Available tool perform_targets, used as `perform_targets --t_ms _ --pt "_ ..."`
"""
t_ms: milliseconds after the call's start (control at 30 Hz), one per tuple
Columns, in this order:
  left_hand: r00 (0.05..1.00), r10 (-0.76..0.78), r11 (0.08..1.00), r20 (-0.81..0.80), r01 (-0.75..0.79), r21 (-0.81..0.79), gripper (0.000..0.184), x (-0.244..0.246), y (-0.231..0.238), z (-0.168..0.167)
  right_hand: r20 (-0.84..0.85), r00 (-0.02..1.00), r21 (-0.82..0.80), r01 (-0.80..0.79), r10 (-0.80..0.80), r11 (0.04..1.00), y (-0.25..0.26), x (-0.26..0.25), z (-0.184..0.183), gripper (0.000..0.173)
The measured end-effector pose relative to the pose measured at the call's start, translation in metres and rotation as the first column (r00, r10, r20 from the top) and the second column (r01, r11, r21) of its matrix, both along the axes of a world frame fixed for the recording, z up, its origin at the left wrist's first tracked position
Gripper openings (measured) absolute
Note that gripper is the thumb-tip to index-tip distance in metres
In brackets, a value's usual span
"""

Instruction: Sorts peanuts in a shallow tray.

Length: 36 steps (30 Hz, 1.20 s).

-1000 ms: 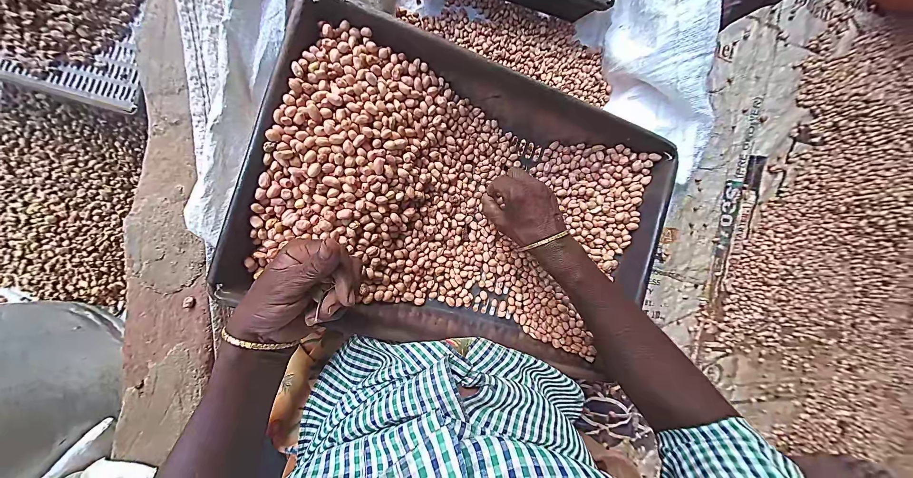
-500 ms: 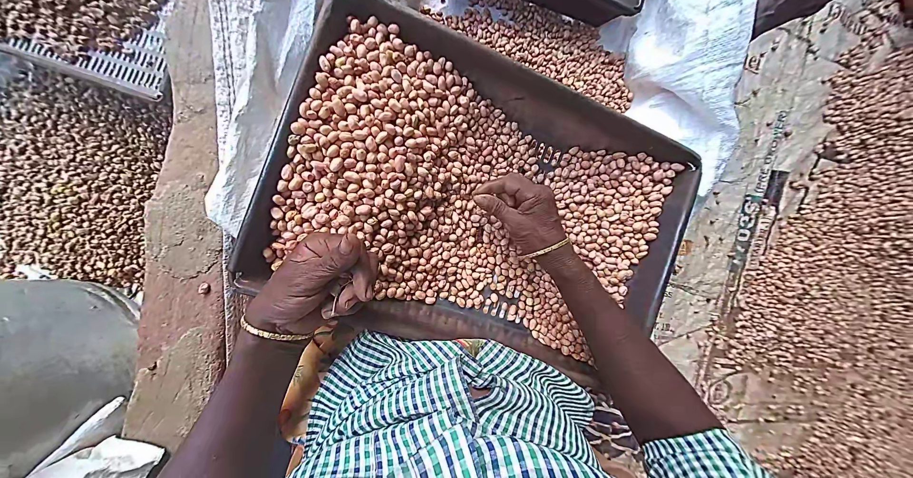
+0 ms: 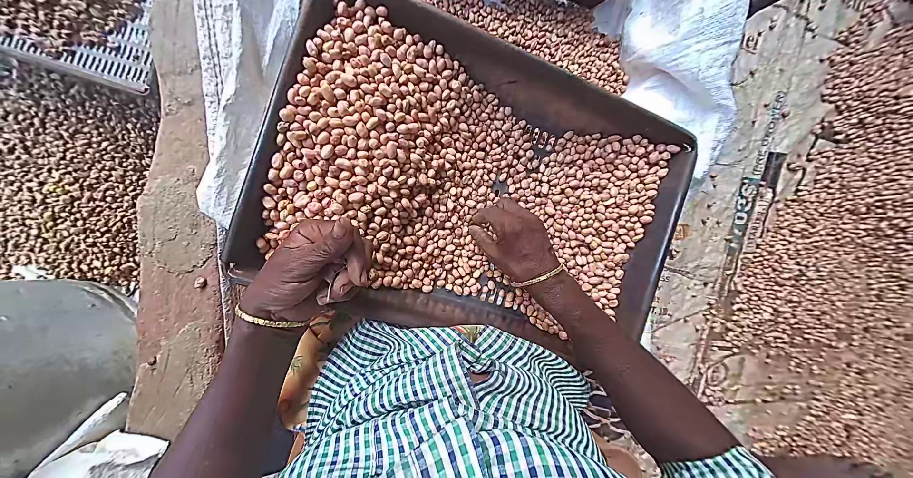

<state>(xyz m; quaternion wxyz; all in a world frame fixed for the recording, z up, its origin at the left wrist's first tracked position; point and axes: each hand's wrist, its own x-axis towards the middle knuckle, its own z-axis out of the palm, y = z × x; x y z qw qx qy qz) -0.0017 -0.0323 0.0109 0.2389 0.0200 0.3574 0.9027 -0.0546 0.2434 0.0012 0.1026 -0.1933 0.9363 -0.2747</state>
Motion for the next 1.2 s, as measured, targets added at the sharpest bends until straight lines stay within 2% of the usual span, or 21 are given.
perform_targets --t_ms 33,67,100,133,167,200,300,333,400,467,533,667,700,767,833,867,933,1000,1033,1100,1200 --pt "1.0 0.004 1.0 0.003 -0.004 0.0 0.039 0.0 0.0 0.0 0.111 0.991 -0.168 0.092 -0.074 0.982 0.005 -0.006 0.003 0.006" --pt "1.0 0.01 1.0 0.004 -0.01 0.004 0.04 0.0 0.0 0.0 0.284 0.951 -0.398 0.233 -0.122 0.887 0.013 -0.013 0.002 0.005" --pt "1.0 0.014 1.0 -0.001 -0.014 0.004 0.04 0.001 -0.001 -0.001 0.464 0.88 -0.614 0.4 -0.1 0.68 0.02 -0.016 -0.002 0.017" --pt "1.0 0.017 1.0 -0.003 -0.017 -0.001 0.04 0.001 -0.002 -0.001 0.575 0.818 -0.702 0.509 -0.026 0.497 0.026 -0.018 -0.003 0.022" --pt "1.0 0.011 1.0 -0.007 -0.011 -0.006 0.04 0.002 -0.002 -0.001 0.609 0.793 -0.728 0.54 0.037 0.423 0.032 -0.018 -0.004 0.022" --pt "1.0 0.004 1.0 -0.009 -0.004 -0.01 0.04 0.001 -0.001 -0.001 0.62 0.783 -0.72 0.539 0.055 0.437 0.035 -0.016 -0.002 0.022" --pt "1.0 0.013 1.0 0.004 -0.013 -0.011 0.041 0.0 -0.001 0.001 0.626 0.779 -0.501 0.45 -0.05 0.739 0.028 -0.008 0.016 0.011" --pt "1.0 0.018 1.0 0.006 -0.018 -0.009 0.041 0.0 -0.001 0.0 0.589 0.804 -0.443 0.407 -0.083 0.799 0.026 -0.005 0.017 0.01" --pt "1.0 0.019 1.0 0.014 -0.019 0.003 0.04 0.001 0.0 0.0 0.541 0.834 -0.349 0.344 -0.112 0.872 0.022 -0.003 0.017 0.022" --pt "1.0 0.012 1.0 0.007 -0.012 0.02 0.04 -0.002 0.003 -0.001 0.5 0.865 -0.113 0.108 -0.037 0.988 0.02 -0.01 0.033 0.021" --pt "1.0 0.016 1.0 0.012 -0.016 0.005 0.042 -0.004 0.005 0.002 0.59 0.801 0.112 -0.205 0.101 0.972 0.012 -0.023 0.055 0.02" --pt "0.986 0.088 0.995 0.144 -0.081 -0.056 0.053 -0.005 0.01 0.016 0.721 0.672 0.411 -0.611 0.169 0.676 -0.033 -0.064 0.082 0.024" --pt "0.981 0.091 0.995 0.17 -0.082 -0.062 0.054 -0.006 0.011 0.018 0.689 0.692 0.424 -0.626 0.215 0.654 -0.05 -0.074 0.09 0.022" --pt "0.975 0.09 0.995 0.201 -0.079 -0.064 0.054 -0.008 0.011 0.021 0.377 0.818 0.245 -0.54 0.434 0.805 -0.091 -0.091 0.107 0.014" --pt "0.977 0.087 0.996 0.195 -0.079 -0.048 0.054 -0.008 0.012 0.019 0.026 0.846 0.007 -0.533 0.533 0.846 -0.151 -0.112 0.133 0.042" --pt "0.978 0.094 0.995 0.185 -0.087 -0.05 0.055 -0.008 0.012 0.017 -0.105 0.841 -0.066 -0.538 0.53 0.84 -0.179 -0.122 0.148 0.048" --pt "0.976 0.127 0.991 0.176 -0.117 -0.064 0.054 -0.006 0.009 0.016 -0.25 0.887 -0.174 -0.435 0.388 0.883 -0.21 -0.131 0.174 0.037" --pt "0.976 0.139 0.99 0.167 -0.133 -0.044 0.055 -0.004 0.01 0.011 -0.331 0.906 -0.241 -0.352 0.264 0.904 -0.191 -0.133 0.175 0.022" --pt "0.978 0.135 0.991 0.159 -0.133 -0.02 0.055 -0.004 0.01 0.008 -0.341 0.904 -0.235 -0.348 0.258 0.907 -0.165 -0.134 0.166 0.027" --pt "0.98 0.13 0.991 0.15 -0.131 -0.001 0.053 -0.004 0.009 0.004 -0.367 0.907 -0.18 -0.286 0.206 0.941 -0.094 -0.126 0.128 0.034" --pt "0.983 0.132 0.991 0.13 -0.129 -0.028 0.05 -0.003 0.009 0.001 -0.352 0.933 0.028 -0.065 0.071 0.997 0.012 -0.102 0.056 0.034"
